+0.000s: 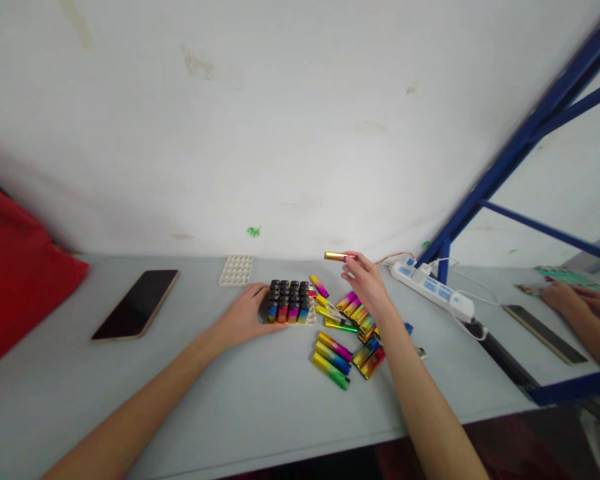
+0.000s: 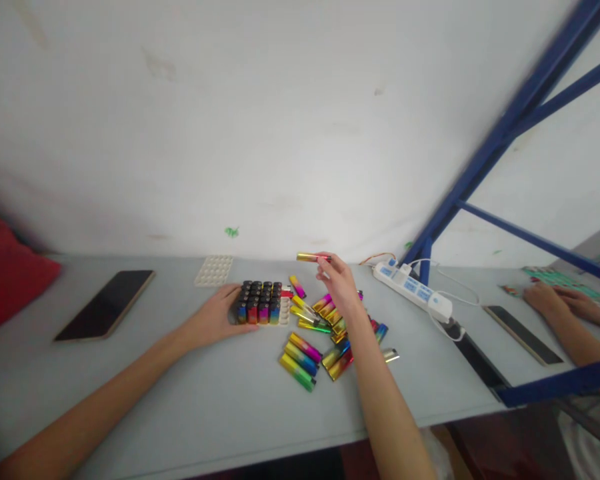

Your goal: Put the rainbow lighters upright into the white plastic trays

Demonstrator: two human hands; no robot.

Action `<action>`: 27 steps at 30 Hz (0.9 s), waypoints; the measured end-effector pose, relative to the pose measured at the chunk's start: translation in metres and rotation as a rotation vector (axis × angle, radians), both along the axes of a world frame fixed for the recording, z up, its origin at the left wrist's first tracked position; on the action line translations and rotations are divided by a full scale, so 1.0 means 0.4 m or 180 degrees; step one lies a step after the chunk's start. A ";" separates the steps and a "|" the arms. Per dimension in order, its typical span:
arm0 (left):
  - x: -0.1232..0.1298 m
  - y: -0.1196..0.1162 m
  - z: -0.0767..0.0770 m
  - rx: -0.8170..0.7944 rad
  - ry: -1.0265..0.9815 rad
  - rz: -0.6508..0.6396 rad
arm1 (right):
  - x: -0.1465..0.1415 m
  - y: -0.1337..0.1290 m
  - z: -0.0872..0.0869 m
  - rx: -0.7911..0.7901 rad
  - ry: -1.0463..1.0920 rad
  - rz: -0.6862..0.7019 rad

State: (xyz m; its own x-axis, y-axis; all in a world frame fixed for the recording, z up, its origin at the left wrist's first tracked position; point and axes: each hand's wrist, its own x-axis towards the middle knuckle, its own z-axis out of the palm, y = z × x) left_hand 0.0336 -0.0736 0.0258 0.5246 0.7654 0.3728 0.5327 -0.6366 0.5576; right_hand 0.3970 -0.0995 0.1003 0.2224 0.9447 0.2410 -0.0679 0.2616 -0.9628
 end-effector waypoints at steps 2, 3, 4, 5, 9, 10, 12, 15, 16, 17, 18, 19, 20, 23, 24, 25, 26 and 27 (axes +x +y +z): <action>-0.002 -0.002 0.003 -0.0004 -0.0008 -0.0028 | -0.054 -0.015 -0.002 -0.0084 0.0365 0.0071; -0.003 -0.003 0.003 0.0003 -0.0022 -0.0052 | -0.075 -0.023 -0.004 -0.0130 0.0488 0.0155; -0.005 -0.003 0.003 0.0011 -0.0037 -0.0074 | -0.092 -0.032 -0.008 -0.0182 0.0570 0.0275; -0.006 -0.004 0.003 0.0013 -0.0045 -0.0088 | -0.107 -0.041 -0.012 -0.0236 0.0610 0.0412; -0.012 -0.004 -0.004 -0.0026 -0.0028 0.0002 | -0.144 -0.073 -0.027 -0.0392 0.0495 0.0731; -0.014 -0.003 -0.005 -0.0037 -0.0027 0.0033 | -0.151 -0.078 -0.029 -0.0410 0.0446 0.0743; -0.018 0.000 -0.004 -0.0058 -0.0027 0.0061 | -0.160 -0.082 -0.033 -0.0432 0.0376 0.0744; -0.025 0.005 0.007 -0.0106 0.0004 0.0008 | -0.166 -0.078 -0.037 -0.0390 0.0262 0.0745; -0.027 0.006 0.012 -0.0118 0.0017 -0.0014 | -0.166 -0.075 -0.040 -0.0373 0.0197 0.0766; -0.029 0.008 0.017 -0.0132 0.0029 -0.0039 | -0.166 -0.073 -0.043 -0.0376 0.0117 0.0789; -0.031 0.009 0.021 -0.0147 0.0042 -0.0066 | -0.166 -0.072 -0.046 -0.0402 0.0019 0.0798; -0.033 0.011 0.025 -0.0163 0.0052 -0.0087 | -0.166 -0.070 -0.051 -0.0433 -0.0099 0.0762; -0.035 0.012 0.028 -0.0177 0.0062 -0.0099 | -0.167 -0.070 -0.055 -0.0451 -0.0243 0.0674; -0.041 0.014 0.032 -0.0181 0.0084 -0.0102 | -0.173 -0.072 -0.066 -0.0333 -0.0796 0.0232; -0.043 0.015 0.033 -0.0176 0.0094 -0.0113 | -0.176 -0.073 -0.069 -0.0275 -0.0968 0.0113; -0.045 0.015 0.034 -0.0175 0.0111 -0.0131 | -0.178 -0.075 -0.071 -0.0239 -0.1110 0.0030; -0.046 0.016 0.034 -0.0177 0.0129 -0.0149 | -0.179 -0.077 -0.073 -0.0233 -0.1216 -0.0027; -0.047 0.016 0.035 -0.0177 0.0142 -0.0163 | -0.181 -0.078 -0.074 -0.0247 -0.1291 -0.0080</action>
State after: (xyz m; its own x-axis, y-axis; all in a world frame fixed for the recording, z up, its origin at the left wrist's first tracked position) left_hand 0.0147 -0.0671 0.0398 0.5788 0.7560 0.3059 0.5252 -0.6324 0.5694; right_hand 0.3248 -0.1308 0.0707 0.1473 0.9590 0.2422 0.3267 0.1840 -0.9270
